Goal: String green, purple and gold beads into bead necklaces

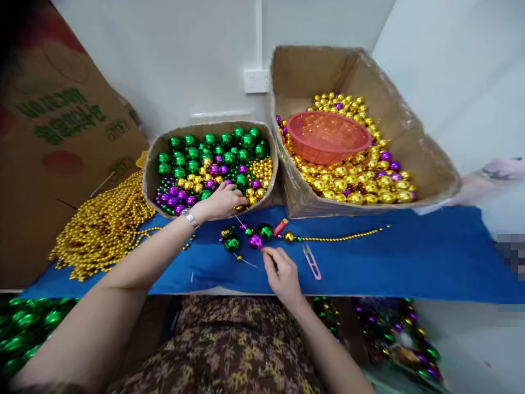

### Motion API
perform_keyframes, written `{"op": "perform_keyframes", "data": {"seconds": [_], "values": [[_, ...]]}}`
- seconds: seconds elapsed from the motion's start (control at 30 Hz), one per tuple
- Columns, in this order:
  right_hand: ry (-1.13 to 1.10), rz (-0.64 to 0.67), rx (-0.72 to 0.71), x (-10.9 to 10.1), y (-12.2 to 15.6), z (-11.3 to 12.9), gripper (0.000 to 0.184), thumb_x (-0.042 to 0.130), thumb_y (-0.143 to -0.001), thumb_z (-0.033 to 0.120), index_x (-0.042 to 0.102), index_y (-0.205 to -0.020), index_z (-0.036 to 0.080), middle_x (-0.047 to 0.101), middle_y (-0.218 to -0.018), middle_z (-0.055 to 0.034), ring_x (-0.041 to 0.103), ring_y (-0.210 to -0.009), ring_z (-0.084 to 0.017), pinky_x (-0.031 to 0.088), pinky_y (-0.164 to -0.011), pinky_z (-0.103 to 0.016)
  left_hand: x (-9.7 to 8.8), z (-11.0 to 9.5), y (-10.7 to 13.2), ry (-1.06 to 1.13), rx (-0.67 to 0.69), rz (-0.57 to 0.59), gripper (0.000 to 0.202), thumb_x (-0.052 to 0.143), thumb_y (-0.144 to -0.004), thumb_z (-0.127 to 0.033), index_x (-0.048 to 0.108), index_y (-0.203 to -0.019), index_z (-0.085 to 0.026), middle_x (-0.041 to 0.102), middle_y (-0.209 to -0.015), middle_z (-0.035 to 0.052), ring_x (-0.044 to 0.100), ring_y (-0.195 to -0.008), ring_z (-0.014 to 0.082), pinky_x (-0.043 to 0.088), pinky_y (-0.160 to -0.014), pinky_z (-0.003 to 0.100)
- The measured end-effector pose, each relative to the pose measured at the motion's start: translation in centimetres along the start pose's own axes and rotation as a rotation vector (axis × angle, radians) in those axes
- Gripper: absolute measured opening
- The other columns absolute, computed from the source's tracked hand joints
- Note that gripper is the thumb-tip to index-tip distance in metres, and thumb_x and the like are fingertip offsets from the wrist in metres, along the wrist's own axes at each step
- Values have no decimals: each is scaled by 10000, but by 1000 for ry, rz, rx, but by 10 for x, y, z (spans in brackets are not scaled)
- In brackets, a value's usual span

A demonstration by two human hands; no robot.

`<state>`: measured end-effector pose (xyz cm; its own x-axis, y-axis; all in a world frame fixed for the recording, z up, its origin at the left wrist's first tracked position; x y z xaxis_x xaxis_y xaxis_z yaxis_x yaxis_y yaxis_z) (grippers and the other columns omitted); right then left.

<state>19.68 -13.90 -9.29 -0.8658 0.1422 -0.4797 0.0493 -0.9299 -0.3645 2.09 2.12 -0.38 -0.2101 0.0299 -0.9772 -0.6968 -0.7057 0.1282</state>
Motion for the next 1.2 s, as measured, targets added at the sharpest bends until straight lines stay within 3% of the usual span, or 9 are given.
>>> {"op": "perform_keyframes", "data": {"seconds": [0.33, 0.43, 0.53, 0.67, 0.83, 0.9, 1.0, 1.07, 1.2], "values": [[42, -18, -43, -1, -3, 3, 180, 468, -957, 258, 629, -1009, 199, 648, -828, -38, 640, -722, -157, 498, -673, -270, 7, -1, 4, -30, 52, -174, 208, 515, -827, -109, 687, -934, -157, 682, -895, 138, 550, -1030, 304, 306, -1018, 575], [33, -36, -49, -2, -3, 5, 174, 471, -957, 252, 628, -1014, 201, 647, -833, -35, 641, -726, -154, 497, -675, -268, -1, 11, 10, 179, 28, -270, 193, 547, -825, -155, 680, -963, -135, 681, -918, 139, 585, -972, 282, 404, -955, 506], [28, -48, -48, -3, -3, 7, 173, 476, -957, 252, 626, -1029, 203, 647, -843, -35, 641, -728, -151, 497, -677, -266, -8, 29, 24, 601, -10, -465, 259, 509, -878, -201, 639, -1095, -147, 689, -984, 107, 622, -922, 204, 484, -865, 369], [19, -38, -43, 0, -4, 6, 172, 478, -957, 252, 629, -1026, 204, 649, -852, -37, 639, -723, -147, 496, -671, -263, 6, 38, 40, 858, -108, -609, 320, 528, -896, -265, 595, -1188, -153, 679, -1080, 108, 643, -943, 173, 510, -822, 307], [16, -41, -33, 1, -4, 4, 183, 478, -953, 267, 635, -1026, 207, 649, -843, -38, 634, -705, -149, 500, -654, -263, 17, 7, 38, 467, -4, -558, 235, 541, -903, -254, 654, -1094, -177, 694, -1004, 88, 622, -1005, 228, 440, -977, 475], [19, -53, -22, -1, -3, 1, 192, 479, -951, 277, 640, -1028, 207, 645, -836, -38, 631, -693, -149, 503, -657, -267, 12, -9, 42, 359, 37, -614, 199, 551, -900, -234, 665, -1056, -189, 691, -1023, 89, 590, -1082, 255, 403, -1010, 514], [6, -75, 28, 1, 1, -10, 205, 482, -947, 297, 645, -1032, 207, 635, -808, -32, 626, -667, -144, 508, -655, -272, 11, -31, 64, 352, -23, -839, 197, 541, -902, -188, 645, -1069, -187, 680, -1031, 95, 591, -1054, 238, 462, -931, 444], [-37, -96, 98, 7, 4, -23, 216, 484, -943, 318, 640, -1041, 205, 626, -777, -21, 620, -632, -136, 509, -631, -267, 22, -48, 81, 413, -44, -902, 216, 527, -906, -167, 619, -1101, -183, 675, -966, 85, 609, -925, 200, 500, -824, 370], [-147, -138, 231, 30, 12, -45, 247, 468, -942, 355, 622, -1058, 201, 629, -771, -13, 607, -570, -118, 510, -582, -254, 66, -91, 96, 411, 15, -675, 287, 508, -921, -230, 579, -1192, -169, 654, -1038, 126, 591, -905, 213, 503, -773, 358]]}}
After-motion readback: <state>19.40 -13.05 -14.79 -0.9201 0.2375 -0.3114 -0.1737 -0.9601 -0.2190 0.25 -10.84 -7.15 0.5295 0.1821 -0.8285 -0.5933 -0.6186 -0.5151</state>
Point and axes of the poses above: each hand's wrist, its own y-axis away from the middle knuckle, its own x-axis out of the palm, z = x × y, the point moved 3 cm from there along -y, towards the middle knuckle
